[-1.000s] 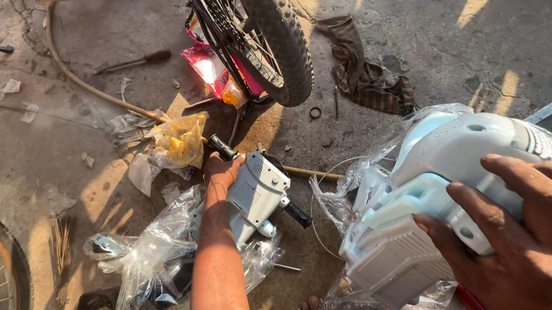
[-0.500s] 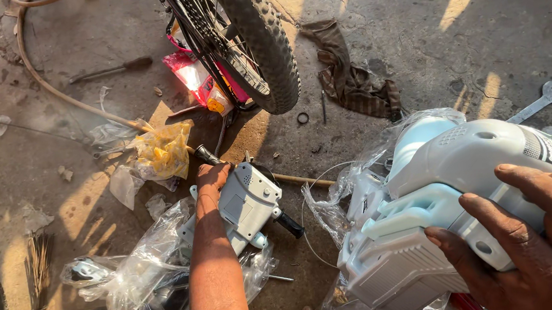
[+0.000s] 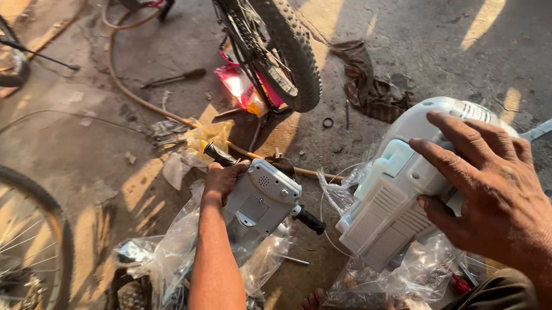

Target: The person assembles a light blue electric scooter by attaching the handlebar assembly to the main body. They use a red screwdriver to tighten screws and secure the components together on the ground.

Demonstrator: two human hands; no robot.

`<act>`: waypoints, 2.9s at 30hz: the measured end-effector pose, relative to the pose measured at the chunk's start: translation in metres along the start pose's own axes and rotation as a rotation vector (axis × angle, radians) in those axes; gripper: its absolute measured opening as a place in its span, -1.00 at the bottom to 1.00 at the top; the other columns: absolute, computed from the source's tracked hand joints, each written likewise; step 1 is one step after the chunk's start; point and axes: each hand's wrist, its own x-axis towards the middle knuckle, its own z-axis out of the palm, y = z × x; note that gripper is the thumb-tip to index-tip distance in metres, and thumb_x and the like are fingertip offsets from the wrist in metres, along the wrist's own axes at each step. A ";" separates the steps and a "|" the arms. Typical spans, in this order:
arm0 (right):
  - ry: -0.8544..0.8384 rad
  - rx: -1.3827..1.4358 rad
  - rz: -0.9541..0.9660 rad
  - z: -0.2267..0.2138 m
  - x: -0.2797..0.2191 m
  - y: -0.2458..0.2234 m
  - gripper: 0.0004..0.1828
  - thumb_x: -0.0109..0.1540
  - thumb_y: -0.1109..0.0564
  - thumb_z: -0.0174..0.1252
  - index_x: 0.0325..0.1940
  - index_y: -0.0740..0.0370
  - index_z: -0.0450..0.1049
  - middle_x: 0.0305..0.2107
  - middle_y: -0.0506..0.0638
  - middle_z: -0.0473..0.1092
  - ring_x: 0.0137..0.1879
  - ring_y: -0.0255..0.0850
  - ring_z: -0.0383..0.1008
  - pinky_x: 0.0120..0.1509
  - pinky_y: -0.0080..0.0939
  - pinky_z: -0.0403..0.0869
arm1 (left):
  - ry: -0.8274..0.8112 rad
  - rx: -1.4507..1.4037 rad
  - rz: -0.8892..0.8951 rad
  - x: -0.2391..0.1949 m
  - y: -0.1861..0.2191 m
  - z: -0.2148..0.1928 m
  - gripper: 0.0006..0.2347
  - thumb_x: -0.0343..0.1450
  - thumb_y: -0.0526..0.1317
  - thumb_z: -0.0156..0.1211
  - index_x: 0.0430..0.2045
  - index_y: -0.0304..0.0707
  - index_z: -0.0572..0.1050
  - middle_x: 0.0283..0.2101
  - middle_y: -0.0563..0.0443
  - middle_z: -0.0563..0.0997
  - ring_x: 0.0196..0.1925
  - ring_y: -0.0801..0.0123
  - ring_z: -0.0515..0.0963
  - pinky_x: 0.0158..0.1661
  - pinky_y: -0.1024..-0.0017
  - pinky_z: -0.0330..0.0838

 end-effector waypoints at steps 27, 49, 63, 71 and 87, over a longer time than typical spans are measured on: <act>0.059 0.117 -0.021 -0.005 -0.008 -0.026 -0.09 -0.27 -0.37 0.50 0.13 -0.11 0.57 0.13 -0.13 0.44 0.33 -0.01 0.27 0.32 0.18 0.17 | 0.635 -1.198 0.638 -0.191 0.094 0.009 -0.72 0.27 -0.36 0.40 -0.23 -0.56 0.49 -0.16 -0.20 0.60 -0.15 0.15 0.59 -0.07 0.18 0.55; 0.040 0.001 -0.215 0.034 0.031 -0.114 -0.25 -0.11 -0.31 0.47 0.13 -0.11 0.55 0.04 -0.03 0.47 0.29 -0.05 0.31 0.32 0.24 0.13 | 0.905 -1.134 0.698 -0.186 0.059 -0.033 -0.61 0.21 -0.31 0.46 -0.16 -0.50 0.46 -0.09 -0.23 0.60 -0.08 0.17 0.66 -0.02 0.19 0.60; 0.187 0.136 -0.462 0.101 0.044 -0.193 -0.26 -0.04 -0.02 0.43 0.18 0.29 0.46 0.01 0.16 0.45 0.26 0.05 0.32 0.27 0.42 0.17 | 0.780 -0.888 0.706 -0.213 0.023 -0.041 -0.37 0.27 -0.23 0.42 0.22 -0.55 0.31 0.12 -0.31 0.52 0.17 0.14 0.56 0.24 0.19 0.43; 0.067 -0.046 -0.360 0.117 0.044 -0.182 -0.47 0.10 0.04 0.30 0.13 0.24 0.48 -0.01 0.15 0.44 0.27 0.08 0.33 0.31 0.42 0.17 | 0.818 -0.973 0.665 -0.234 0.010 -0.037 -0.43 0.22 -0.23 0.48 0.08 -0.57 0.40 0.03 -0.28 0.59 0.09 0.12 0.61 0.20 0.16 0.50; 0.024 -0.111 -0.389 0.154 0.022 -0.168 -0.29 0.02 -0.07 0.40 0.24 0.07 0.46 0.09 -0.03 0.44 0.36 -0.06 0.28 0.36 0.46 0.08 | 0.774 -0.762 0.681 -0.246 0.013 -0.007 -0.52 0.28 -0.15 0.48 -0.03 -0.55 0.47 -0.04 -0.26 0.65 -0.03 0.19 0.68 0.06 0.22 0.59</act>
